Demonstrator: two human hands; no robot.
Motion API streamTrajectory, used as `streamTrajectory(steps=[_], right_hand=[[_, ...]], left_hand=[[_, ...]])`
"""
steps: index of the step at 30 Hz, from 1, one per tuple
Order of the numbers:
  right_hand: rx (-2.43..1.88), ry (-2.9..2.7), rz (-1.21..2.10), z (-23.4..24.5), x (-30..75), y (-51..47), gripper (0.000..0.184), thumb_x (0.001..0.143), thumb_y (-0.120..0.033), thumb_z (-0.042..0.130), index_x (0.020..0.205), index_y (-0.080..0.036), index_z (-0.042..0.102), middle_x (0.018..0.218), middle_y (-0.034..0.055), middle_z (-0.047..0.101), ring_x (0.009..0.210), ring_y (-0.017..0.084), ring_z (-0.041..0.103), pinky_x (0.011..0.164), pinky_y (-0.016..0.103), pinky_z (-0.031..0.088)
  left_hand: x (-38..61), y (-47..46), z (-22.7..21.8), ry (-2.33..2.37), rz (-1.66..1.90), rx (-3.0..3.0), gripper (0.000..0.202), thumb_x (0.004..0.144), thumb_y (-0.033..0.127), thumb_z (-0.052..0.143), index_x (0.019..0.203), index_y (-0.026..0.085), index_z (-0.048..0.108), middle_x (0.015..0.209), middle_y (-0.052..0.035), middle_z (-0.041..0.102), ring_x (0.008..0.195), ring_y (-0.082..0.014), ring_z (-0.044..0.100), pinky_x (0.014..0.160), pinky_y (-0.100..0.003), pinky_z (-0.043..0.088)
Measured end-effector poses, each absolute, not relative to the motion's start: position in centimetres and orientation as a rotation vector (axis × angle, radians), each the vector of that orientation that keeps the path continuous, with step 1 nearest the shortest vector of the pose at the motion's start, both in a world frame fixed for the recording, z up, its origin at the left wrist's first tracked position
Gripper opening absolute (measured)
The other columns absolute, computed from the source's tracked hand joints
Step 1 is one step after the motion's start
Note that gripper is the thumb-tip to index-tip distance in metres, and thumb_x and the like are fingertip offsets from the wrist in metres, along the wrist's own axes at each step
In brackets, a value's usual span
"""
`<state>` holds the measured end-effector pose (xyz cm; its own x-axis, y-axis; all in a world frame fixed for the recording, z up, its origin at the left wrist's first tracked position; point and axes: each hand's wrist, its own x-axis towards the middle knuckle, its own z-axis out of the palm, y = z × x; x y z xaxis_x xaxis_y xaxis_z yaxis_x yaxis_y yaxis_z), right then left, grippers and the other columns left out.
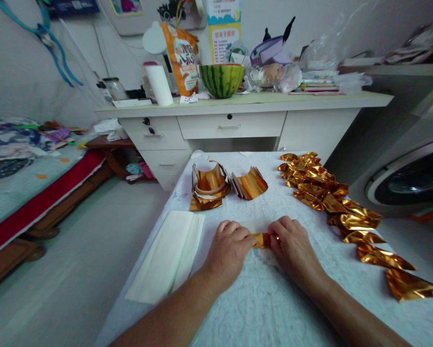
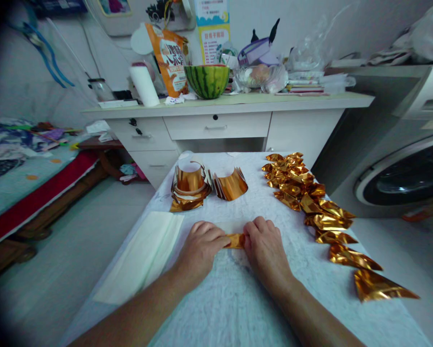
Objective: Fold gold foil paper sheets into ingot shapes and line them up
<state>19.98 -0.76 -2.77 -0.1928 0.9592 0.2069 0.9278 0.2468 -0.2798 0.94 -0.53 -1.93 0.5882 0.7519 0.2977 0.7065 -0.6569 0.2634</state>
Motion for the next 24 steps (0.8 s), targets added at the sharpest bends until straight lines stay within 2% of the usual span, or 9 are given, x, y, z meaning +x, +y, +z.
streamTrajectory(steps=[3,6,9,11,15,19,24], right_hand=[[-1.734,-2.213,0.157,-2.7,19.9,-0.7,0.017,0.090,-0.013,0.052,0.083,-0.021,0.065,0.083,0.0047,0.059,0.078,0.023,0.048,0.069,0.033,0.031],[-1.720,-2.230,0.183,-2.6,19.9,-0.7,0.019,0.091,-0.014,0.051,0.083,-0.022,0.066,0.083,0.0042,0.061,0.079,0.023,0.048,0.069,0.034,0.030],[-1.709,-2.234,0.222,-2.5,20.0,-0.8,0.020,0.092,-0.014,0.049,0.084,-0.022,0.066,0.085,0.0044,0.061,0.081,0.022,0.049,0.071,0.034,0.031],[-1.704,-2.234,0.244,-2.5,20.1,-0.9,0.019,0.092,-0.016,0.048,0.085,-0.021,0.065,0.086,0.0046,0.061,0.081,0.022,0.049,0.071,0.034,0.032],[-1.683,-2.232,0.261,-2.5,20.0,-1.1,0.013,0.092,-0.022,0.051,0.086,-0.021,0.063,0.087,0.0046,0.060,0.082,0.023,0.050,0.072,0.035,0.033],[-1.702,-2.235,0.249,-2.5,19.9,-1.1,0.011,0.091,-0.024,0.053,0.087,-0.021,0.062,0.088,0.0054,0.059,0.082,0.023,0.049,0.072,0.036,0.034],[-1.719,-2.241,0.253,-2.3,19.8,-1.1,0.010,0.090,-0.024,0.053,0.087,-0.021,0.061,0.087,0.0058,0.059,0.082,0.024,0.048,0.072,0.035,0.034]], left_hand=[[1.5,-1.8,-1.5,1.272,0.436,2.799,0.014,0.092,0.014,0.052,0.096,0.018,0.065,0.089,-0.0027,0.066,0.089,-0.0209,0.055,0.088,-0.041,0.042],[2.3,-3.5,-1.4,1.415,0.333,2.837,0.030,0.089,0.015,0.054,0.118,0.015,0.059,0.101,-0.0075,0.066,0.091,-0.0226,0.059,0.092,-0.042,0.044],[3.0,-5.1,-1.9,1.518,0.345,2.893,0.045,0.090,0.037,0.058,0.128,0.013,0.054,0.124,-0.0173,0.061,0.114,-0.0311,0.055,0.101,-0.049,0.040],[3.2,-5.8,-2.4,1.557,0.335,2.901,0.054,0.089,0.047,0.057,0.130,0.011,0.053,0.130,-0.0207,0.058,0.121,-0.0332,0.053,0.103,-0.049,0.039],[3.1,-6.1,-3.2,1.575,0.313,2.901,0.059,0.090,0.052,0.054,0.130,0.009,0.054,0.136,-0.0211,0.054,0.128,-0.0328,0.049,0.107,-0.048,0.037],[3.2,-5.9,-3.3,1.552,0.329,2.914,0.058,0.091,0.050,0.054,0.130,0.008,0.056,0.139,-0.0187,0.053,0.130,-0.0302,0.049,0.107,-0.044,0.040],[3.5,-6.2,-3.4,1.621,0.338,2.915,0.059,0.089,0.049,0.056,0.129,0.006,0.057,0.137,-0.0222,0.054,0.128,-0.0322,0.051,0.103,-0.044,0.044]])
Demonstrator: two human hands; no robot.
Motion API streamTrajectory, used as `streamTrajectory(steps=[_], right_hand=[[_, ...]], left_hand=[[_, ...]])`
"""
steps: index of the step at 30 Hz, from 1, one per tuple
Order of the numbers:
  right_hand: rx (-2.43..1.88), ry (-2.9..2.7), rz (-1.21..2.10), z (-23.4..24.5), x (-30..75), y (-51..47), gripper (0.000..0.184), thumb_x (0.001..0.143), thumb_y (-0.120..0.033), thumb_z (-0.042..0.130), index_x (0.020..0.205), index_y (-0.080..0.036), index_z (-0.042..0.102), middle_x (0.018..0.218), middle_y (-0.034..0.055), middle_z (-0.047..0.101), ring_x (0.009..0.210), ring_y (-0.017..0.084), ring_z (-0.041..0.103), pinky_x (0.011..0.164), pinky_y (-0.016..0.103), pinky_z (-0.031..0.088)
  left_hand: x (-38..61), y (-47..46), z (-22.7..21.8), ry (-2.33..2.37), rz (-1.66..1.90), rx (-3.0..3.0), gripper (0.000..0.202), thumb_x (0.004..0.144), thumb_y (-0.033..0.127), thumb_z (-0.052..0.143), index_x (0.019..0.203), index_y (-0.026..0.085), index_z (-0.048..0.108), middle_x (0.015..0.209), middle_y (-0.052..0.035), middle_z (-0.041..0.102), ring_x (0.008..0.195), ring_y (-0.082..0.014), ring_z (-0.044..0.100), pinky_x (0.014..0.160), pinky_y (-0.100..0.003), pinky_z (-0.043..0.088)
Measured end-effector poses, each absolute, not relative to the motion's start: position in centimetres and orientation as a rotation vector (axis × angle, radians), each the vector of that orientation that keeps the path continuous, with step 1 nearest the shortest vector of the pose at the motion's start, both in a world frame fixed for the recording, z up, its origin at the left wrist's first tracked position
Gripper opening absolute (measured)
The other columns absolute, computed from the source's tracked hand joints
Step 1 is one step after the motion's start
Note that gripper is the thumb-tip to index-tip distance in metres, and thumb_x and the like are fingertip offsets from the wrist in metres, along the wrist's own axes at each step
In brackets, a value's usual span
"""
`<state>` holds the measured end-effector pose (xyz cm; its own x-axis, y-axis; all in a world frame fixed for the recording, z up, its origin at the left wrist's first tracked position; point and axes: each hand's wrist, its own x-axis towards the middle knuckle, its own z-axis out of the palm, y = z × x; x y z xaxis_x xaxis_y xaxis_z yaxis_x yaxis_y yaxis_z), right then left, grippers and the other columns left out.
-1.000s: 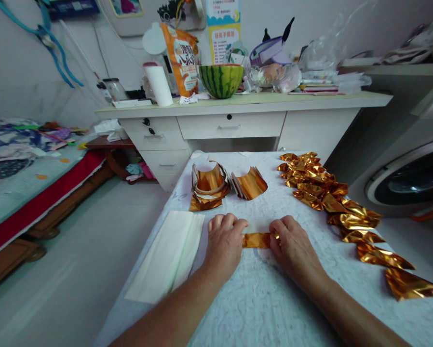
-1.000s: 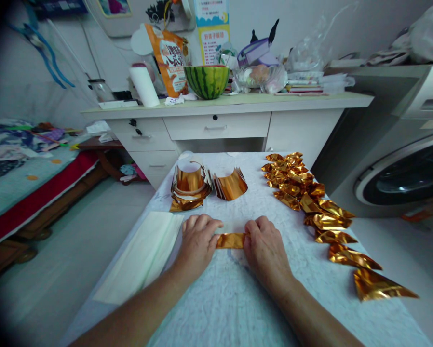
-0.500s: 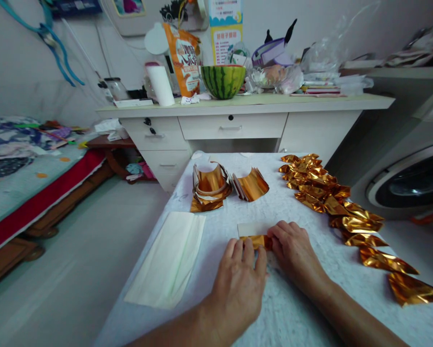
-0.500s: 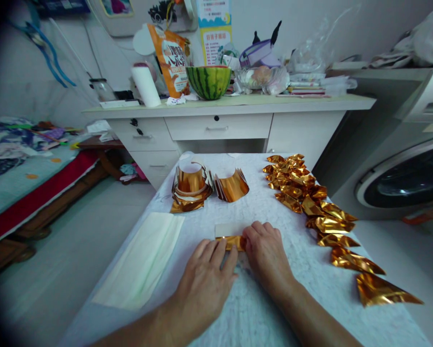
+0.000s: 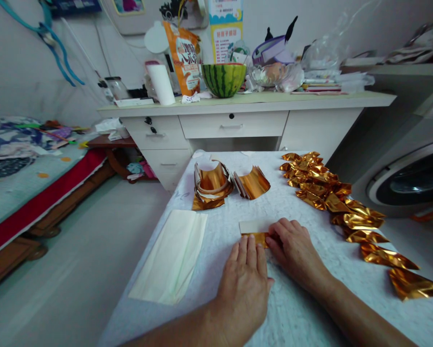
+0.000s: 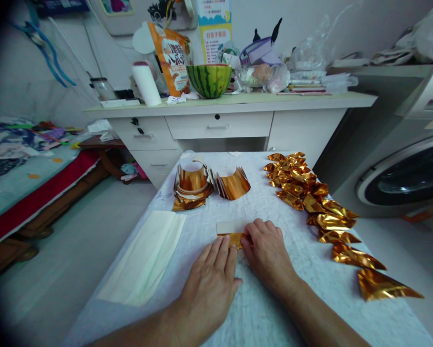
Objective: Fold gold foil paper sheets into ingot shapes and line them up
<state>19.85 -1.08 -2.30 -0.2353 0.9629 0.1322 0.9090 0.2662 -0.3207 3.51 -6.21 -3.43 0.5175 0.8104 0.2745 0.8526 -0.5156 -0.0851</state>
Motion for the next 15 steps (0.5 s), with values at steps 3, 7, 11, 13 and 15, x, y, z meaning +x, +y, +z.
streamTrajectory(steps=[3,7,11,13,15], right_hand=[[-1.697,-2.243,0.275,-2.09,19.86,-1.22,0.012,0.092,-0.023,0.050,0.088,-0.021,0.060,0.089,0.0058,0.059,0.083,0.024,0.048,0.072,0.036,0.034],[-1.687,-2.245,0.270,-1.92,19.80,-1.48,0.010,0.092,-0.025,0.050,0.090,-0.021,0.058,0.091,0.0059,0.058,0.084,0.024,0.047,0.074,0.037,0.035],[-1.718,-2.239,0.217,-2.04,19.61,-1.52,0.016,0.090,-0.037,0.055,0.089,-0.021,0.057,0.091,0.0062,0.057,0.084,0.025,0.046,0.074,0.038,0.035],[-1.741,-2.225,0.188,-2.24,19.60,-1.46,0.021,0.089,-0.042,0.056,0.088,-0.021,0.056,0.090,0.0061,0.056,0.084,0.025,0.047,0.074,0.039,0.035],[-1.760,-2.208,0.151,-2.59,19.73,-1.38,0.023,0.088,-0.044,0.058,0.089,-0.021,0.055,0.090,0.0059,0.056,0.084,0.025,0.047,0.074,0.039,0.035]], left_hand=[[3.68,-6.33,-3.59,-1.421,-0.300,-2.537,0.060,0.087,0.049,0.060,0.128,0.005,0.058,0.136,-0.0242,0.053,0.128,-0.0340,0.051,0.102,-0.045,0.046],[3.78,-6.28,-3.71,-1.423,-0.303,-2.533,0.059,0.086,0.049,0.061,0.126,0.005,0.060,0.134,-0.0252,0.055,0.127,-0.0355,0.051,0.097,-0.045,0.049],[3.76,-6.24,-3.56,-1.420,-0.298,-2.544,0.058,0.086,0.049,0.061,0.125,0.006,0.060,0.134,-0.0257,0.055,0.126,-0.0359,0.052,0.095,-0.045,0.050],[3.71,-6.23,-3.45,-1.425,-0.293,-2.555,0.057,0.086,0.049,0.061,0.126,0.007,0.059,0.135,-0.0260,0.054,0.126,-0.0359,0.052,0.095,-0.045,0.050],[3.66,-6.22,-3.39,-1.431,-0.292,-2.563,0.058,0.087,0.049,0.060,0.127,0.008,0.058,0.136,-0.0264,0.053,0.127,-0.0359,0.051,0.096,-0.045,0.049]])
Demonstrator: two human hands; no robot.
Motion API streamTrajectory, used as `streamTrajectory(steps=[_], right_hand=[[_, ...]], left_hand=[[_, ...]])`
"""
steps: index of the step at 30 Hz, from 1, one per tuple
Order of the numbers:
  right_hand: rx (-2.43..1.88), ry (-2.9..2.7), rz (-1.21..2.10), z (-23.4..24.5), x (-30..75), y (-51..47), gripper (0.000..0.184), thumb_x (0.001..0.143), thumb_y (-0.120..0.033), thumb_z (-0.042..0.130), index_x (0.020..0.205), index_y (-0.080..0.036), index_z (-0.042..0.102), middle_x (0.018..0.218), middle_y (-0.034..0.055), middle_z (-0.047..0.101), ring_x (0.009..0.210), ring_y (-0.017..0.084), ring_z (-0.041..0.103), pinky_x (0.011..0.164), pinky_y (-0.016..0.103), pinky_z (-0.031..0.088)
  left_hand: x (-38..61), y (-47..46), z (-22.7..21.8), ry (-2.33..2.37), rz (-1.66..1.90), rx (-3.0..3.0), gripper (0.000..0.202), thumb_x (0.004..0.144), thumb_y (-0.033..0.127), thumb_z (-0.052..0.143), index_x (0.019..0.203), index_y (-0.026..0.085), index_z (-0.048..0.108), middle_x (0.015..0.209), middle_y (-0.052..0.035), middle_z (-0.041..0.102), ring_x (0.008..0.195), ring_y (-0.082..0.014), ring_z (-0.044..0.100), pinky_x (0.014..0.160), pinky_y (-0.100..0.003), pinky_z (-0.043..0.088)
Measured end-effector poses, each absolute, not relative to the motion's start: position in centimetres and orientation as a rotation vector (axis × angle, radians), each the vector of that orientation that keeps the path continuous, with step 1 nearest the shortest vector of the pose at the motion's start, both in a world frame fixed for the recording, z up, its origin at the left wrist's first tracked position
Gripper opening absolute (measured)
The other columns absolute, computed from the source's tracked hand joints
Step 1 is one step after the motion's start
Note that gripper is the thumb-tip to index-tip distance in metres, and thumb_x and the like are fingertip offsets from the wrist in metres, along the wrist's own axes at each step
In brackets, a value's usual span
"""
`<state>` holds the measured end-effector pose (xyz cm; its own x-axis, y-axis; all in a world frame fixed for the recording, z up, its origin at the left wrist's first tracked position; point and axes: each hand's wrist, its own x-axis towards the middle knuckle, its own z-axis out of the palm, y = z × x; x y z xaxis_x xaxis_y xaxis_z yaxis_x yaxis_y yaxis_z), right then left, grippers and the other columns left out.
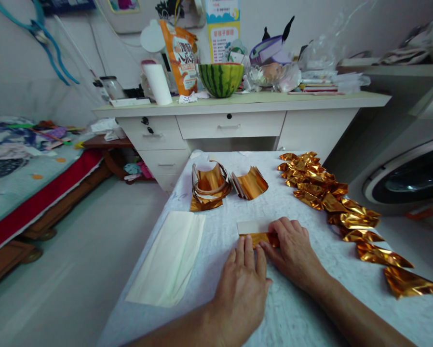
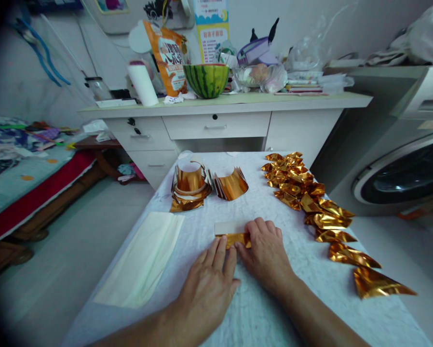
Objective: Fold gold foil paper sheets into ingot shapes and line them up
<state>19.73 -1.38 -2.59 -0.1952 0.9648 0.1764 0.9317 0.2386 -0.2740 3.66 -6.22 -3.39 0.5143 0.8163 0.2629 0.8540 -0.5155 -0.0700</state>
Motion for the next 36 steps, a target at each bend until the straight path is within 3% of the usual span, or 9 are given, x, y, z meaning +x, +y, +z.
streamTrajectory(steps=[12,24,28,31,36], right_hand=[[-1.884,-2.082,-0.091,-4.3,22.1,-0.9,0.051,0.078,-0.059,0.064,0.104,-0.018,0.051,0.099,0.0112,0.057,0.089,0.030,0.050,0.073,0.040,0.036],[-1.852,-2.096,-0.021,-4.1,22.7,-0.7,0.036,0.083,-0.051,0.062,0.098,-0.019,0.055,0.099,0.0104,0.057,0.088,0.029,0.048,0.071,0.039,0.035],[-1.697,-2.122,0.043,-3.8,22.6,-0.7,0.026,0.084,-0.038,0.063,0.104,-0.021,0.058,0.105,0.0101,0.056,0.093,0.028,0.048,0.074,0.038,0.036],[-1.581,-2.175,0.124,-3.1,22.1,-0.8,0.025,0.085,-0.030,0.061,0.109,-0.022,0.060,0.108,0.0104,0.056,0.096,0.027,0.048,0.077,0.038,0.037],[-1.540,-2.241,0.281,-2.0,21.3,-1.0,0.007,0.088,-0.022,0.056,0.089,-0.022,0.063,0.095,0.0067,0.060,0.088,0.023,0.049,0.075,0.036,0.036]], left_hand=[[3.6,-6.5,-3.6,-1.480,-0.250,-2.569,0.058,0.088,0.049,0.060,0.130,0.009,0.057,0.138,-0.0261,0.051,0.128,-0.0361,0.050,0.093,-0.046,0.051],[3.6,-6.5,-3.6,-1.460,-0.244,-2.542,0.058,0.088,0.049,0.060,0.129,0.008,0.056,0.137,-0.0260,0.052,0.126,-0.0362,0.051,0.092,-0.046,0.049],[3.6,-6.0,-2.9,-1.455,-0.255,-2.584,0.054,0.087,0.048,0.061,0.125,0.009,0.058,0.131,-0.0204,0.058,0.122,-0.0324,0.052,0.095,-0.045,0.047],[3.6,-5.6,-2.0,-1.477,-0.246,-2.665,0.050,0.086,0.046,0.063,0.122,0.012,0.059,0.115,-0.0124,0.064,0.107,-0.0282,0.057,0.092,-0.045,0.049],[3.6,-5.6,-1.2,-1.481,-0.282,-2.678,0.045,0.085,0.043,0.065,0.118,0.012,0.060,0.110,-0.0117,0.063,0.100,-0.0274,0.056,0.084,-0.042,0.051]])
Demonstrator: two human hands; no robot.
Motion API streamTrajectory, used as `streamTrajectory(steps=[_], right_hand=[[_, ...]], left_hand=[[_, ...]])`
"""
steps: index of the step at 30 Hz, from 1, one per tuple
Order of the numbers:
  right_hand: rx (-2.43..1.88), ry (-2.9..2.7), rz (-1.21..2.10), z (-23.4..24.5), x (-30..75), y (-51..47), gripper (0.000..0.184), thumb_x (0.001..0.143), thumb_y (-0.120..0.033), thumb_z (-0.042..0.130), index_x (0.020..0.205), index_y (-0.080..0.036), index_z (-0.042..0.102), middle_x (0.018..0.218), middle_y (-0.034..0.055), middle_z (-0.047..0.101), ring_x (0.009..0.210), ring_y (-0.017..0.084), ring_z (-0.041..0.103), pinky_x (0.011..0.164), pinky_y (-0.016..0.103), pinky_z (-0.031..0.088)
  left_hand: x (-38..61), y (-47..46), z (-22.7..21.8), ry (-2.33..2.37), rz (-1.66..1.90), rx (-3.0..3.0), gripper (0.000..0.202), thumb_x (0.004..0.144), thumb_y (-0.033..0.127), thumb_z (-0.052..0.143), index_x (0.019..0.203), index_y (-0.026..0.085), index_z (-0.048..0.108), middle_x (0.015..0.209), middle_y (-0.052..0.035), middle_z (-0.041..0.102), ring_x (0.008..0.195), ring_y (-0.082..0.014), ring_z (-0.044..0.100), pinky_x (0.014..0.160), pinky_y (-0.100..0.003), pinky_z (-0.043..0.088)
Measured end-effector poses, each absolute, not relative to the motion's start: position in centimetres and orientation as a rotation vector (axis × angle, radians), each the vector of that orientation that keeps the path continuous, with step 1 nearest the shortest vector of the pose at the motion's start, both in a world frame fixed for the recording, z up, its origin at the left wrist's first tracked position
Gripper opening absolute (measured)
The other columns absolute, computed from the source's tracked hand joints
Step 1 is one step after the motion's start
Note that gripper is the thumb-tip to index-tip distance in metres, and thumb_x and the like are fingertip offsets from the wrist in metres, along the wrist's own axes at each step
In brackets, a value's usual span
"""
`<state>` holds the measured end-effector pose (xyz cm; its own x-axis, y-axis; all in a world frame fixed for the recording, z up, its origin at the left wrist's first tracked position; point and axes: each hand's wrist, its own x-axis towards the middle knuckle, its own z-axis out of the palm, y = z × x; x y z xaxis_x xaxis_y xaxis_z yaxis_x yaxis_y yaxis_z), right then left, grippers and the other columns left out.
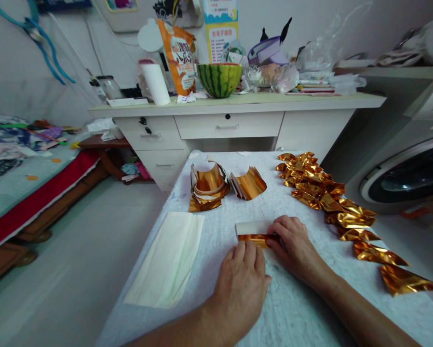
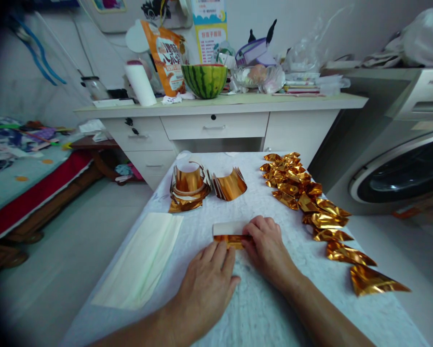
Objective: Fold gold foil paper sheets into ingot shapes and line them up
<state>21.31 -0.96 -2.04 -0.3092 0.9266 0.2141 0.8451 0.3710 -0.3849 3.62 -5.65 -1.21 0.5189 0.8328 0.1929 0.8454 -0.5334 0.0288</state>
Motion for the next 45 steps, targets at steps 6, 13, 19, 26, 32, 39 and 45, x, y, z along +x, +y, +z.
streamTrajectory(steps=[6,13,19,26,32,39,45], right_hand=[[-1.460,-2.283,0.407,-2.0,21.3,-0.6,0.017,0.095,-0.024,0.049,0.088,-0.022,0.064,0.084,0.0033,0.063,0.083,0.020,0.053,0.075,0.034,0.035],[-1.558,-2.251,0.420,-2.6,20.9,-0.2,0.020,0.095,-0.026,0.048,0.087,-0.021,0.065,0.084,0.0043,0.065,0.082,0.021,0.053,0.074,0.035,0.034],[-1.578,-2.233,0.405,-2.3,20.7,-0.3,0.019,0.094,-0.024,0.048,0.087,-0.021,0.066,0.084,0.0044,0.066,0.083,0.022,0.054,0.074,0.034,0.035],[-1.586,-2.213,0.412,-2.3,20.7,-0.4,0.019,0.094,-0.024,0.049,0.086,-0.021,0.066,0.082,0.0037,0.066,0.082,0.021,0.055,0.074,0.034,0.035],[-1.581,-2.203,0.434,-2.4,20.7,-0.3,0.018,0.093,-0.023,0.049,0.086,-0.021,0.066,0.082,0.0040,0.065,0.082,0.022,0.053,0.075,0.035,0.034],[-1.588,-2.197,0.442,-2.2,20.6,-0.4,0.017,0.093,-0.022,0.049,0.087,-0.021,0.065,0.083,0.0036,0.065,0.082,0.022,0.053,0.074,0.035,0.034],[-1.594,-2.192,0.460,-2.2,20.6,-0.5,0.018,0.093,-0.022,0.049,0.085,-0.020,0.065,0.083,0.0041,0.065,0.083,0.022,0.052,0.075,0.036,0.034]], left_hand=[[3.8,-5.8,-1.3,-1.445,-0.234,-2.687,0.044,0.086,0.040,0.064,0.119,0.011,0.060,0.111,-0.0134,0.063,0.101,-0.0276,0.056,0.084,-0.042,0.051],[4.0,-6.0,-1.7,-1.477,-0.255,-2.652,0.044,0.087,0.041,0.063,0.119,0.010,0.060,0.115,-0.0145,0.063,0.102,-0.0279,0.057,0.084,-0.043,0.052],[3.9,-6.2,-2.5,-1.483,-0.311,-2.617,0.049,0.089,0.044,0.060,0.124,0.010,0.058,0.129,-0.0177,0.058,0.119,-0.0307,0.053,0.093,-0.043,0.050],[3.9,-6.4,-3.1,-1.506,-0.326,-2.576,0.052,0.090,0.046,0.057,0.128,0.011,0.056,0.135,-0.0212,0.055,0.127,-0.0325,0.051,0.096,-0.043,0.051],[3.8,-6.5,-3.2,-1.518,-0.325,-2.588,0.054,0.090,0.045,0.058,0.130,0.011,0.055,0.137,-0.0224,0.054,0.128,-0.0340,0.050,0.095,-0.044,0.052],[3.6,-6.3,-2.7,-1.526,-0.301,-2.624,0.054,0.090,0.047,0.057,0.130,0.012,0.054,0.138,-0.0233,0.052,0.129,-0.0345,0.049,0.096,-0.045,0.051],[3.6,-6.3,-2.5,-1.519,-0.286,-2.623,0.054,0.090,0.047,0.056,0.132,0.013,0.052,0.138,-0.0230,0.052,0.129,-0.0336,0.049,0.097,-0.044,0.051]])
